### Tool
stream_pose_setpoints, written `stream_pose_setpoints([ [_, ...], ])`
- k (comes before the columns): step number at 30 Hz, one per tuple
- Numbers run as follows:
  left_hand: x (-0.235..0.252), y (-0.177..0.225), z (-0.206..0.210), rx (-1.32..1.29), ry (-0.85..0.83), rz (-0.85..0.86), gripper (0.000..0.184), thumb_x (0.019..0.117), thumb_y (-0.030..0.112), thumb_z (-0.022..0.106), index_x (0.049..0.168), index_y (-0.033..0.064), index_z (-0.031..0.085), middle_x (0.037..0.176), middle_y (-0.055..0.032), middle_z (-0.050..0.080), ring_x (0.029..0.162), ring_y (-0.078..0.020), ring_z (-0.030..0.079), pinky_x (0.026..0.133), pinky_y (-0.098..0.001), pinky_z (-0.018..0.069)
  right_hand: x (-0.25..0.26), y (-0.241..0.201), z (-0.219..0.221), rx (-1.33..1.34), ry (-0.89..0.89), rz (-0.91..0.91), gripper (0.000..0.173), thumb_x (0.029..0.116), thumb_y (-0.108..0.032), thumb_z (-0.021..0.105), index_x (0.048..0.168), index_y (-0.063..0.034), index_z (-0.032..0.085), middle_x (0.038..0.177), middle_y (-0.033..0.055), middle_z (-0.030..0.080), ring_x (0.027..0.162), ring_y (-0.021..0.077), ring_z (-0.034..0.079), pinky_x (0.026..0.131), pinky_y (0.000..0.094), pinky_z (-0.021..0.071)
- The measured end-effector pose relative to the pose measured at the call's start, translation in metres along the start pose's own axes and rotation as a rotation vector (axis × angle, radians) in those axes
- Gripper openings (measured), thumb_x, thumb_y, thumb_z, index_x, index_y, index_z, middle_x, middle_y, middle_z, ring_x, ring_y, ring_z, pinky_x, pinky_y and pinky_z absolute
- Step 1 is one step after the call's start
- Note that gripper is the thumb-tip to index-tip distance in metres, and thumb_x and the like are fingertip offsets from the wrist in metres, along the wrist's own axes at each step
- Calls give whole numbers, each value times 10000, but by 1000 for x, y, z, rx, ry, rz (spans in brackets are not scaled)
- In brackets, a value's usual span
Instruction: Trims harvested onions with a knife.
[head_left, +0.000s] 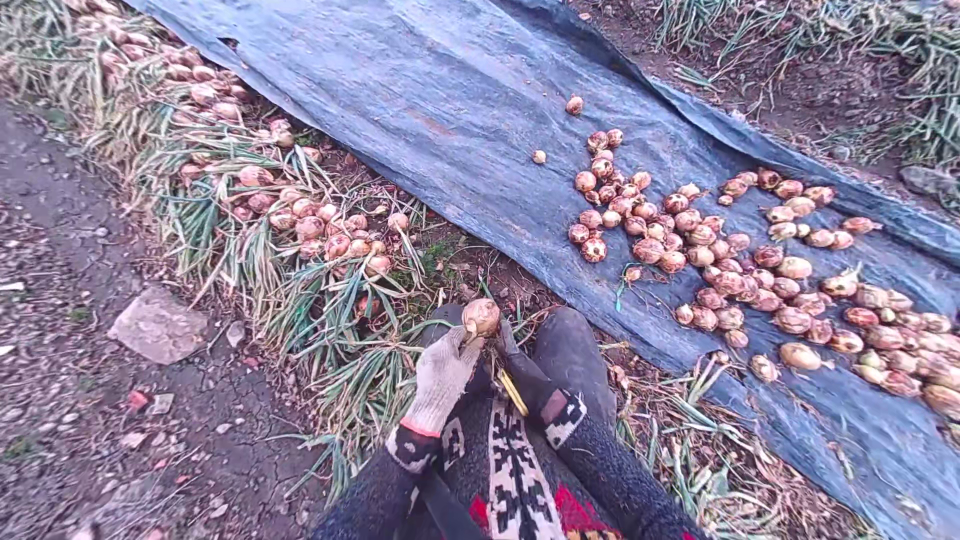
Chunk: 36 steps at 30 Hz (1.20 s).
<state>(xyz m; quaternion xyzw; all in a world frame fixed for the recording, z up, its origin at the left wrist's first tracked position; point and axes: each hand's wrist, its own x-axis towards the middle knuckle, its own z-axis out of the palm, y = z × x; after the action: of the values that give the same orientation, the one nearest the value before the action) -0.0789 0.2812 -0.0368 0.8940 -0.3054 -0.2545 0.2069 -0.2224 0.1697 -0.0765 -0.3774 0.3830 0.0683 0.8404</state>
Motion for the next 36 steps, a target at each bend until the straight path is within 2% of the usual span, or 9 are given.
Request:
stream_pose_setpoints([
  [2, -14, 17, 13, 167, -112, 120, 367, 1005, 469, 550, 1235, 244, 727, 1172, -20, 747, 1013, -236, 735, 856, -541, 594, 11, 7, 0, 293, 44, 151, 637, 1012, -716, 237, 1148, -191, 572, 673, 34, 569, 488, 135, 543, 416, 305, 488],
  [6, -5, 14, 31, -5, -265, 150, 364, 1047, 366, 507, 1349, 240, 668, 1308, -8, 689, 1148, -174, 686, 970, -471, 572, 19, 2, -18, 476, -7, 114, 740, 959, -795, 202, 963, -178, 611, 634, -6, 573, 477, 95, 543, 407, 276, 486],
  [11, 84, 22, 12, -72, 143, 160, 297, 1041, 288, 545, 1230, 163, 737, 1207, -50, 726, 1062, -191, 714, 897, -435, 601, -8, -64, -33, 675, -102, -166, 680, 978, -732, 325, 877, -146, 653, 597, -1, 586, 461, 106, 586, 410, 269, 511],
  [13, 131, -10, -19, 69, 259, -56, 323, 1047, 299, 517, 1265, 181, 722, 1229, -67, 719, 1050, -237, 723, 881, -471, 600, -31, -101, -64, 707, -228, -543, 613, 992, -642, 436, 940, -102, 722, 677, 18, 656, 557, 135, 655, 501, 298, 561],
  [16, 168, -80, -60, 198, -74, -320, 350, 1010, 417, 548, 1220, 196, 718, 1212, -91, 715, 1154, -298, 675, 966, -590, 535, -54, -156, -99, 427, -36, -941, 629, 1037, -603, 303, 953, -120, 696, 735, 19, 667, 598, 147, 646, 525, 313, 560],
  [19, 172, -126, -61, 302, -286, -425, 442, 869, 526, 670, 1120, 170, 746, 1179, -159, 708, 1111, -381, 672, 883, -675, 532, -38, -160, -105, 345, 14, -838, 660, 953, -731, 417, 1043, -135, 688, 771, 26, 660, 591, 153, 636, 512, 313, 553],
  [23, 220, -172, -76, 277, 71, -456, 466, 911, 372, 681, 1337, 186, 664, 1429, -179, 566, 1268, -419, 574, 983, -664, 488, 8, -115, -73, 270, 157, -515, 709, 939, -802, 313, 948, -193, 676, 719, -16, 645, 515, 95, 590, 451, 257, 520],
  [28, 304, -222, -75, 344, 259, -453, 577, 948, 404, 658, 1473, 192, 540, 1463, -198, 534, 1359, -437, 494, 1052, -686, 420, 24, -39, -60, -43, 313, -280, 475, 1070, -557, 372, 1288, -202, 598, 814, 69, 629, 591, 182, 608, 513, 383, 567],
  [36, 333, -236, -51, 146, 275, -764, 914, 705, 598, 796, 1482, 202, 523, 1408, -294, 539, 1216, -478, 591, 964, -712, 468, 27, -41, -49, -549, 479, -187, 536, 996, -517, 593, 1364, -126, 611, 849, 69, 686, 675, 179, 661, 608, 369, 594],
])
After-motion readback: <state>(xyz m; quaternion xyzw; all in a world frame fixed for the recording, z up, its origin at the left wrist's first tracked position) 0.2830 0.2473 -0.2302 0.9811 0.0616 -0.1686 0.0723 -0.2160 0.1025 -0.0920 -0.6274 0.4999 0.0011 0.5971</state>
